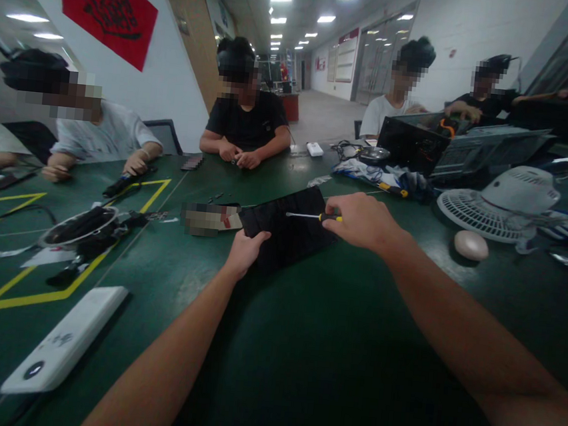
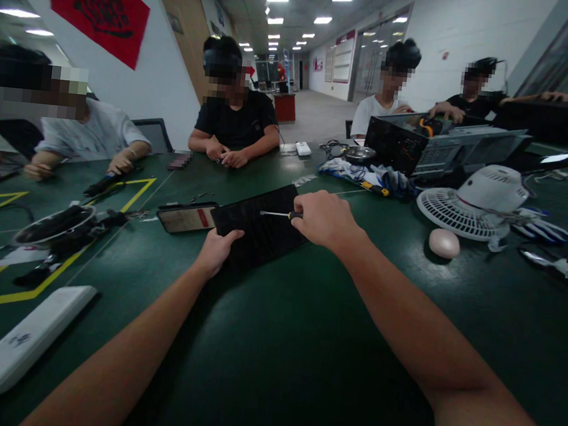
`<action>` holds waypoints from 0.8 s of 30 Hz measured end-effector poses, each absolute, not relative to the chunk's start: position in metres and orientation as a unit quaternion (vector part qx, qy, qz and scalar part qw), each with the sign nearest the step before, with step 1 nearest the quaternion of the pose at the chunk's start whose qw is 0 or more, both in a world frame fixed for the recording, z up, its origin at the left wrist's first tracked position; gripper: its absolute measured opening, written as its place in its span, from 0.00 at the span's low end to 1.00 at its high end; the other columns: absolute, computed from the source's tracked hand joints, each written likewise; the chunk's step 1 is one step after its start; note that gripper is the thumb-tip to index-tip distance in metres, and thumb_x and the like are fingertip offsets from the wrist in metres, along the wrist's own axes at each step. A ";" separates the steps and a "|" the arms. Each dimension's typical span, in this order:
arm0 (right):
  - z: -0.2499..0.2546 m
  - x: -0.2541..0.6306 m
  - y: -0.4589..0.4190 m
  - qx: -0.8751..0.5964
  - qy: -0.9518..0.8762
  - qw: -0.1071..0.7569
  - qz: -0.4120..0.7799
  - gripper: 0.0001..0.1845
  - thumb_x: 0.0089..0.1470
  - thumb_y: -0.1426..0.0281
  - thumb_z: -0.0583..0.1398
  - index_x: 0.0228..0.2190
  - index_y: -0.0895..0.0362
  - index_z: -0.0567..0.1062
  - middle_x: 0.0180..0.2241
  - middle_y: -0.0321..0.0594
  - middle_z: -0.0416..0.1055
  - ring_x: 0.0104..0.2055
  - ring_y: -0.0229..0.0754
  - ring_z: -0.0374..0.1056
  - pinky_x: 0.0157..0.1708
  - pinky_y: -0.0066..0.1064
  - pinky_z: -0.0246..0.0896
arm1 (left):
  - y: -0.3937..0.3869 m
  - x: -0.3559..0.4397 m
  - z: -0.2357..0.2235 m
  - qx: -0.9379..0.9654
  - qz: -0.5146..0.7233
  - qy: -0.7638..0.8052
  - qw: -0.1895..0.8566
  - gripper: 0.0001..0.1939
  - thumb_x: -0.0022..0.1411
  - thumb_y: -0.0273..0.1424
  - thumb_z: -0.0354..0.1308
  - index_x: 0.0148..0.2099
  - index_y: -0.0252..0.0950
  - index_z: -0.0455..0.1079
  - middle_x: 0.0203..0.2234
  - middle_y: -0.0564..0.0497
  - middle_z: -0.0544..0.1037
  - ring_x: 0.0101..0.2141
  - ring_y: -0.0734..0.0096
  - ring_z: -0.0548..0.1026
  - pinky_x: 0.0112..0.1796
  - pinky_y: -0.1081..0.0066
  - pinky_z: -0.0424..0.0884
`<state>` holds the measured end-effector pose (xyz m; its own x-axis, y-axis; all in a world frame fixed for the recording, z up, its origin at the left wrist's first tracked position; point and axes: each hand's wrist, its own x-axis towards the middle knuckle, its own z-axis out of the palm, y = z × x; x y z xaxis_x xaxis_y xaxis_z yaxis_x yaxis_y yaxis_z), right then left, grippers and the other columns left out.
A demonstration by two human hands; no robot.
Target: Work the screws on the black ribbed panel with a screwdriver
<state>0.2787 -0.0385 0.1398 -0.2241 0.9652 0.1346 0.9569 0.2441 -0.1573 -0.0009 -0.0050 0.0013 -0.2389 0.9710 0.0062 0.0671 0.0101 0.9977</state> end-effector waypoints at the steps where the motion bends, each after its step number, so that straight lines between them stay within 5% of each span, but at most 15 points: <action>1: 0.141 0.278 -0.040 -0.616 -0.781 0.097 0.018 0.15 0.66 0.60 0.64 0.49 0.49 0.87 0.50 0.50 0.85 0.52 0.61 0.80 0.45 0.45 0.70 | -0.005 -0.001 0.001 0.450 0.540 0.574 0.420 0.21 0.44 0.40 0.75 0.41 0.35 0.82 0.37 0.44 0.86 0.39 0.53 0.83 0.46 0.58 0.78; 9: 0.142 0.273 -0.040 -0.625 -0.777 0.059 0.040 0.28 0.75 0.56 0.51 0.43 0.55 0.88 0.48 0.57 0.85 0.52 0.63 0.80 0.46 0.49 0.69 | -0.002 -0.004 -0.002 0.453 0.542 0.581 0.404 0.20 0.45 0.40 0.76 0.40 0.35 0.83 0.35 0.44 0.86 0.39 0.52 0.84 0.48 0.56 0.79; 15: 0.147 0.287 -0.041 -0.595 -0.797 0.090 0.046 0.22 0.61 0.59 0.69 0.55 0.50 0.81 0.49 0.47 0.84 0.50 0.58 0.79 0.42 0.42 0.65 | -0.003 -0.005 0.000 0.445 0.539 0.582 0.416 0.22 0.44 0.40 0.76 0.40 0.34 0.83 0.34 0.45 0.87 0.38 0.52 0.84 0.46 0.56 0.80; 20: 0.151 0.288 -0.045 -0.594 -0.796 0.111 0.020 0.12 0.65 0.63 0.66 0.49 0.50 0.82 0.48 0.46 0.84 0.50 0.58 0.78 0.41 0.41 0.62 | -0.005 -0.005 0.002 0.439 0.539 0.587 0.414 0.22 0.43 0.40 0.76 0.40 0.35 0.82 0.35 0.45 0.87 0.38 0.53 0.85 0.46 0.57 0.80; 24: 0.152 0.286 -0.043 -0.609 -0.783 0.131 0.000 0.16 0.69 0.60 0.63 0.52 0.50 0.84 0.50 0.50 0.85 0.52 0.61 0.79 0.43 0.44 0.65 | -0.004 -0.006 0.000 0.439 0.537 0.587 0.418 0.22 0.43 0.40 0.76 0.40 0.35 0.82 0.35 0.45 0.87 0.38 0.53 0.85 0.47 0.56 0.80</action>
<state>0.2862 -0.0432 0.1523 -0.2248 0.9528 0.2041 0.9526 0.2590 -0.1598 -0.0059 -0.0036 0.0004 -0.2658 0.9639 -0.0185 0.0664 0.0374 0.9971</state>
